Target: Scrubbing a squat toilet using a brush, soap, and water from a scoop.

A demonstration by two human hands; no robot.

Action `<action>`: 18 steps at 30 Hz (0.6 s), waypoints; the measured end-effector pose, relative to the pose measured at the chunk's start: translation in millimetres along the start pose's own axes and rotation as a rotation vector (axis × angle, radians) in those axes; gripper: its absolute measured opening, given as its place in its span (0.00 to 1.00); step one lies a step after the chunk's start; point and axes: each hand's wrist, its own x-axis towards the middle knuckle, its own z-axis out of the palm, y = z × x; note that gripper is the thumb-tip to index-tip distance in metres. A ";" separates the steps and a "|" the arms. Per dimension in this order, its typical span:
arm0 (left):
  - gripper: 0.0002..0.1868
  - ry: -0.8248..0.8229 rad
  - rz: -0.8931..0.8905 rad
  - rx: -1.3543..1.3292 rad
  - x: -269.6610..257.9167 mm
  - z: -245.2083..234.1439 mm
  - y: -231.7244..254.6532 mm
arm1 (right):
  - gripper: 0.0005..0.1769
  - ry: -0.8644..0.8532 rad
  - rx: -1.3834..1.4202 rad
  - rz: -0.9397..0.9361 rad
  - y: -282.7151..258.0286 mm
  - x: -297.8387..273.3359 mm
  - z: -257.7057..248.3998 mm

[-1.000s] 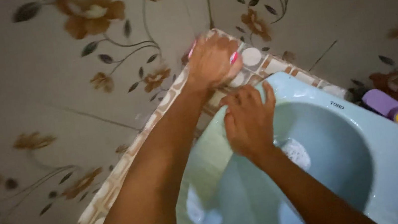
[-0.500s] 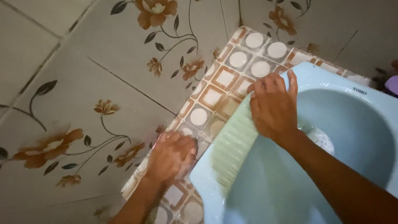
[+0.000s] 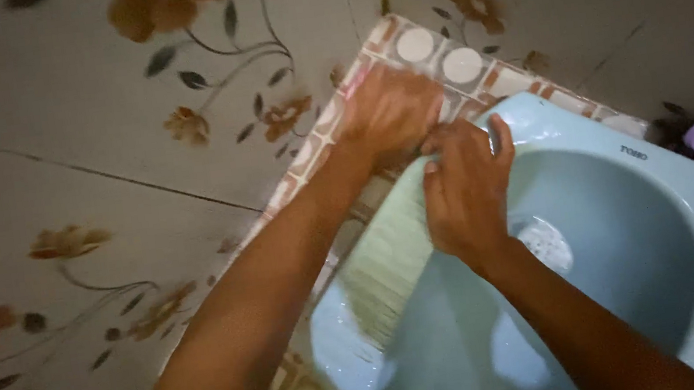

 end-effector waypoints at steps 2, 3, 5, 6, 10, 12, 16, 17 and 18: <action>0.13 0.017 -0.013 0.015 25.6 20.6 -0.2 | 0.08 -0.019 0.018 0.008 -0.6 -0.4 -4.3; 0.14 -0.266 -0.075 -0.053 44.5 9.1 -1.8 | 0.12 -0.042 0.002 0.018 -5.3 3.1 -8.3; 0.21 -0.549 -0.132 -0.117 63.7 -9.4 -5.0 | 0.15 -0.061 -0.012 0.028 -13.5 9.0 -15.8; 0.24 -0.560 -0.109 -0.118 63.7 -15.6 -6.5 | 0.14 -0.051 0.022 0.010 -16.5 10.8 -18.7; 0.14 -0.032 0.045 -0.044 -1.5 7.2 -6.7 | 0.09 -0.094 -0.090 -0.021 -0.4 0.9 -5.5; 0.14 -0.071 -0.008 -0.054 -45.7 -45.3 3.4 | 0.12 -0.156 -0.227 -0.017 -3.5 -1.8 -4.5; 0.18 -0.211 -0.280 -0.148 -121.1 -129.9 18.2 | 0.19 -0.328 -0.363 -0.007 -40.6 -3.6 -32.6; 0.18 -0.210 -0.287 -0.135 -141.5 -156.6 22.4 | 0.19 -0.325 -0.355 -0.019 -47.5 -9.4 -32.7; 0.19 -0.278 -0.390 -0.100 -162.1 -182.6 27.7 | 0.23 -0.351 -0.366 -0.044 -53.8 -15.7 -32.5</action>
